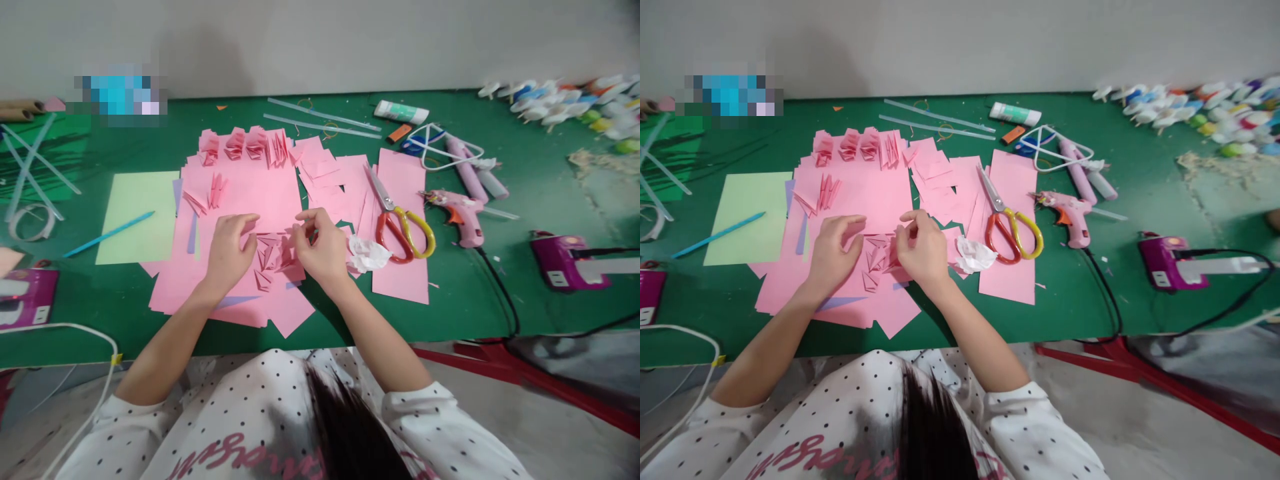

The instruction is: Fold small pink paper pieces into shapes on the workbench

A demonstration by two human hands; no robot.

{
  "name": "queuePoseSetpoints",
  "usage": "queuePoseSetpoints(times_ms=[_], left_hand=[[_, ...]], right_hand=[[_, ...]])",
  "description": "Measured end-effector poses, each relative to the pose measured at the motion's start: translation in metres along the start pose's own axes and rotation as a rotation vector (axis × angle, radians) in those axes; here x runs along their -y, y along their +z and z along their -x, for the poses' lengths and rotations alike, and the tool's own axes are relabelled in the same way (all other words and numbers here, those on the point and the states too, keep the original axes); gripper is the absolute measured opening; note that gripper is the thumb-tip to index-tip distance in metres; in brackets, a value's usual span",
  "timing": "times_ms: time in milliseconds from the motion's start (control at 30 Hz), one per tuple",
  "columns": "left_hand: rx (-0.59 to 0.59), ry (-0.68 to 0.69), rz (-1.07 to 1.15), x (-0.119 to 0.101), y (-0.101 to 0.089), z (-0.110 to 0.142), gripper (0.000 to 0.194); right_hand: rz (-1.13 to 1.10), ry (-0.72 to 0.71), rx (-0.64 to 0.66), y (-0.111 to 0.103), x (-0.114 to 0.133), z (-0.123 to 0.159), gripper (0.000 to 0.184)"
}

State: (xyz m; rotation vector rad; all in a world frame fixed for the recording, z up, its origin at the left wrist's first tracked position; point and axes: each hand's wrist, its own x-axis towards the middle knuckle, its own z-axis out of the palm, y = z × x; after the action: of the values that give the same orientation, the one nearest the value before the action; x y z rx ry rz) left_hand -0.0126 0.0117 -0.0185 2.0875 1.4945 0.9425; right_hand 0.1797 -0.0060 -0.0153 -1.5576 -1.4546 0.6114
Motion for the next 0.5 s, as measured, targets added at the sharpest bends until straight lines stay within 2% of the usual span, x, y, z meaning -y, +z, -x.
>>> queuePoseSetpoints(times_ms=[133,333,500], left_hand=[[0.056,0.003,-0.086,0.004,0.004,0.0,0.041],[0.016,-0.011,-0.013,0.004,0.004,0.0,0.038],[-0.004,-0.04,0.026,0.0,0.002,0.001,0.034]], right_hand=[[0.105,-0.082,0.002,0.004,-0.006,-0.002,0.013],[0.244,-0.151,0.092,0.012,-0.018,-0.001,0.015],[0.272,-0.132,0.15,0.014,-0.018,0.0,0.014]])
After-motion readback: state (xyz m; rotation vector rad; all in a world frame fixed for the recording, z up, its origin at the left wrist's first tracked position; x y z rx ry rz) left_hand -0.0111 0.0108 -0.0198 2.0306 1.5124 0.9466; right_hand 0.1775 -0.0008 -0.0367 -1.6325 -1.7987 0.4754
